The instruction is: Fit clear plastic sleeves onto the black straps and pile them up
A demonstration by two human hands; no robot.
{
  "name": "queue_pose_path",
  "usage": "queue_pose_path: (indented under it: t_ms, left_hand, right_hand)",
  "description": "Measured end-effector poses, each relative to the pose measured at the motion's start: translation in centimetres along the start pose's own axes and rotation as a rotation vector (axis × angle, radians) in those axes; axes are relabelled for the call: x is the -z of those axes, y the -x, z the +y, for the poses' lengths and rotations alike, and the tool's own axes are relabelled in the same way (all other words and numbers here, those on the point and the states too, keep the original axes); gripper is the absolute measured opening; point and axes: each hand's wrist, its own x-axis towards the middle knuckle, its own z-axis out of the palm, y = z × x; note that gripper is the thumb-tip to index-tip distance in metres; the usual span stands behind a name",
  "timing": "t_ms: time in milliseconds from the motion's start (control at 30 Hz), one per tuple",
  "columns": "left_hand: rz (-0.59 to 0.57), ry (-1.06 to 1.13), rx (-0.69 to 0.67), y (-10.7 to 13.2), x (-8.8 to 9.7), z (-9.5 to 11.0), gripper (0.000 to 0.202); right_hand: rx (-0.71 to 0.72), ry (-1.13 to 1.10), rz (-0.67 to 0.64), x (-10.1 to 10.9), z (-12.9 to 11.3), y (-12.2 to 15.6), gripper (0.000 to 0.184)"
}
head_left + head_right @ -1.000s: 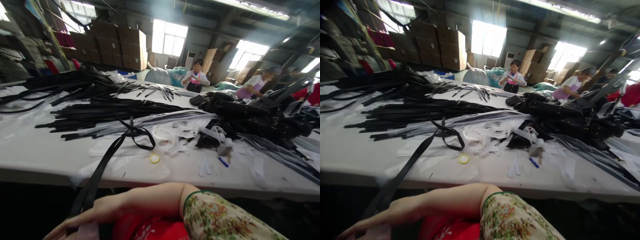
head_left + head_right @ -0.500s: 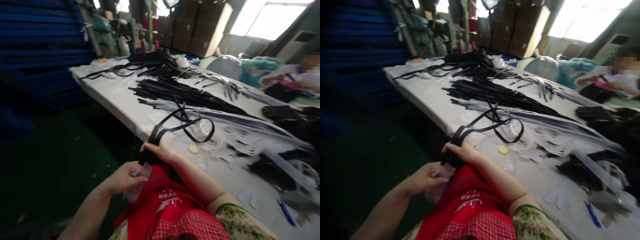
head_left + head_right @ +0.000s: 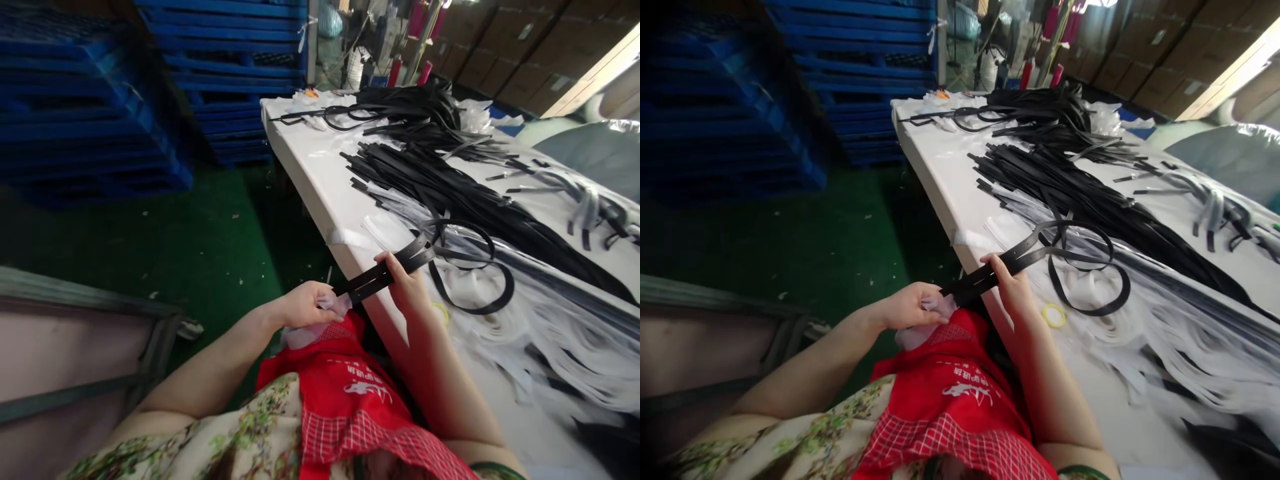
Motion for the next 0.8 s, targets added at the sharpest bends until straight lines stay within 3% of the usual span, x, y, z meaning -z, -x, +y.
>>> queue_pose_path:
  t_ms: [133, 367, 600, 800]
  left_hand:
    - [-0.017, 0.088, 0.040, -0.3, -0.3, 0.0, 0.034]
    - [0.055, 0.104, -0.055, -0.3, 0.4, -1.7, 0.026]
    - [0.090, 0.110, -0.031, -0.1, 0.5, -2.0, 0.026]
    - [0.055, 0.130, -0.006, -0.3, 0.3, -1.0, 0.031]
  right_hand:
    - [0.060, 0.154, -0.031, 0.2, -0.2, 0.2, 0.036]
    - [0.259, 0.214, 0.163, 2.6, -1.6, 0.2, 0.036]
    - [0.309, 0.282, 0.097, 2.2, -2.6, 1.2, 0.031]
    - [0.294, 0.320, -0.077, 1.4, -2.5, 1.8, 0.032]
